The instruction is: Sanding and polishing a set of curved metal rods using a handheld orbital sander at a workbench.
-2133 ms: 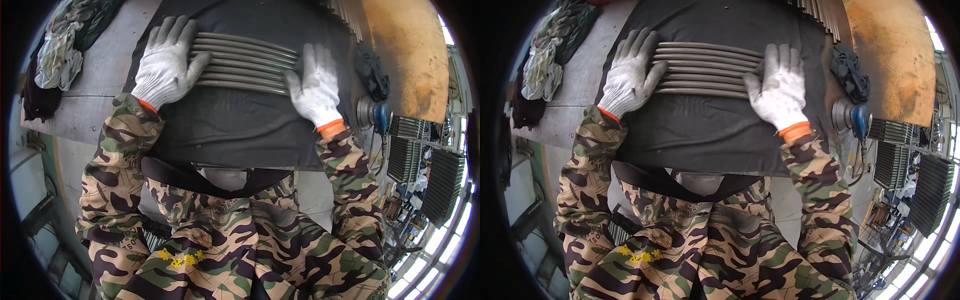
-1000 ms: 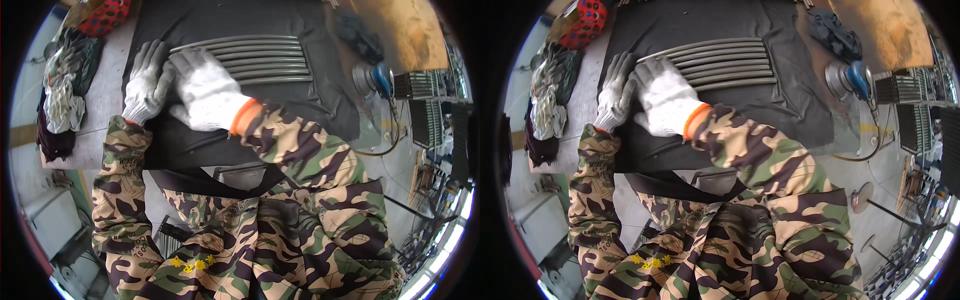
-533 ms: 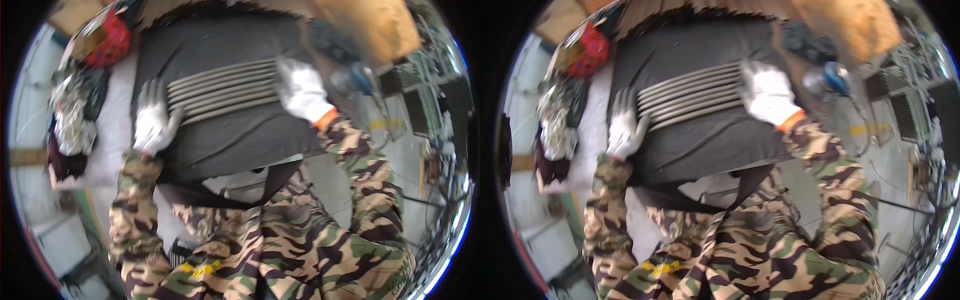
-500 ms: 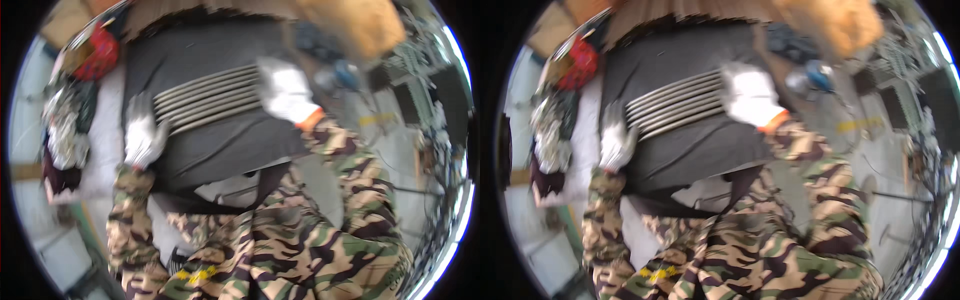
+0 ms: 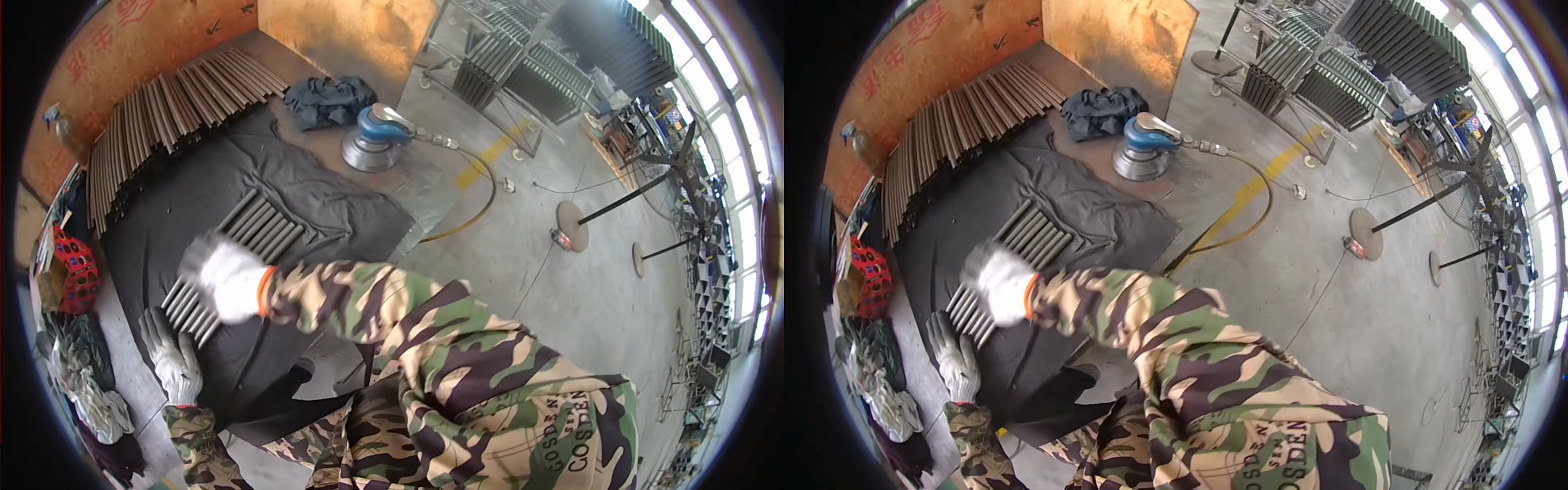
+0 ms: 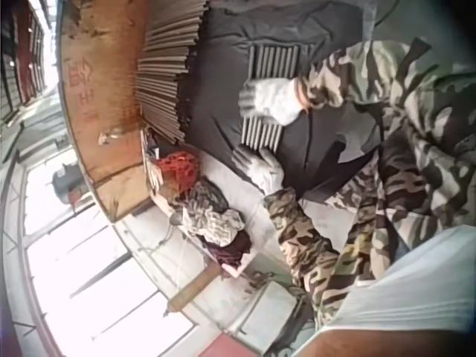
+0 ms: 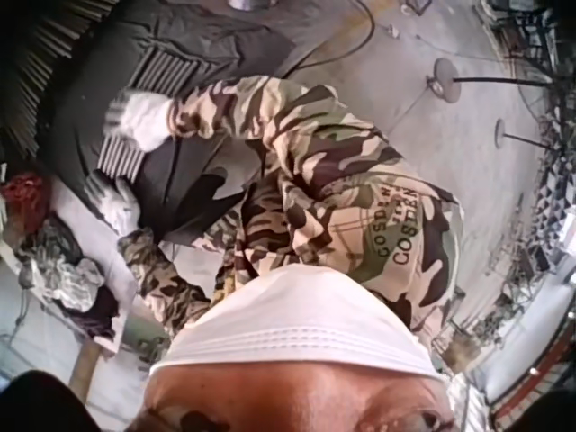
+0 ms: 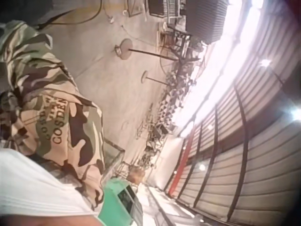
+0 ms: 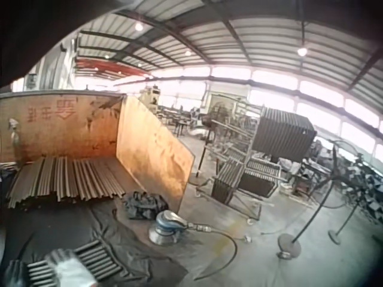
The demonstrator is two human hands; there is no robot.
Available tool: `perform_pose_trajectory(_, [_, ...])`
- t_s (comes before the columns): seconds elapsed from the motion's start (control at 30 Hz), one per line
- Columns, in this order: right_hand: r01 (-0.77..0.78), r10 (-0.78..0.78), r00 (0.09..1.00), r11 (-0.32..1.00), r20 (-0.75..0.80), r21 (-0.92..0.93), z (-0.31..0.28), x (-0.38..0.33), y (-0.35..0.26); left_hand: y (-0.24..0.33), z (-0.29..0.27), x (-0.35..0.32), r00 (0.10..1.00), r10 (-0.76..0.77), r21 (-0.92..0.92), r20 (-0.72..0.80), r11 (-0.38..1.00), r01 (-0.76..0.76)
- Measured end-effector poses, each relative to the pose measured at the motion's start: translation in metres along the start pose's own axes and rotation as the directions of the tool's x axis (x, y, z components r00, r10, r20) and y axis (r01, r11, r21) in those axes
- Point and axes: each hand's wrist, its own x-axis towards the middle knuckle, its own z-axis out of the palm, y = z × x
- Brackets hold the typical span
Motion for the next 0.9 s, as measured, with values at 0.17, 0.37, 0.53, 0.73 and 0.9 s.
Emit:
perform_pose_trajectory(0.17, [-0.190,0.198,0.979,0.973,0.050,-0.129,-0.004,0.012,0.001,0.000,0.000,-0.003,1.000,-0.004,0.034,0.024,0.999,0.003])
perform_pose_trajectory(0.37, [0.019,-0.024,0.999,0.993,0.042,0.114,0.051,0.038,-0.067,-0.002,-0.002,-0.002,0.999,0.032,-0.012,0.011,0.999,-0.031])
perform_pose_trajectory(0.53, [-0.045,0.049,0.997,0.997,-0.063,0.063,0.015,0.005,0.016,0.003,-0.007,-0.004,0.999,0.033,-0.003,0.011,0.999,-0.033])
perform_pose_trajectory(0.73, [-0.264,0.258,0.936,0.964,-0.240,0.009,-0.030,-0.046,0.100,0.003,-0.009,-0.001,0.996,-0.075,-0.044,0.055,0.996,0.077])
perform_pose_trajectory(0.9, [-0.309,0.315,0.936,0.949,-0.160,0.063,-0.013,-0.053,0.111,-0.010,-0.002,0.001,0.993,-0.102,-0.098,0.061,0.989,0.108])
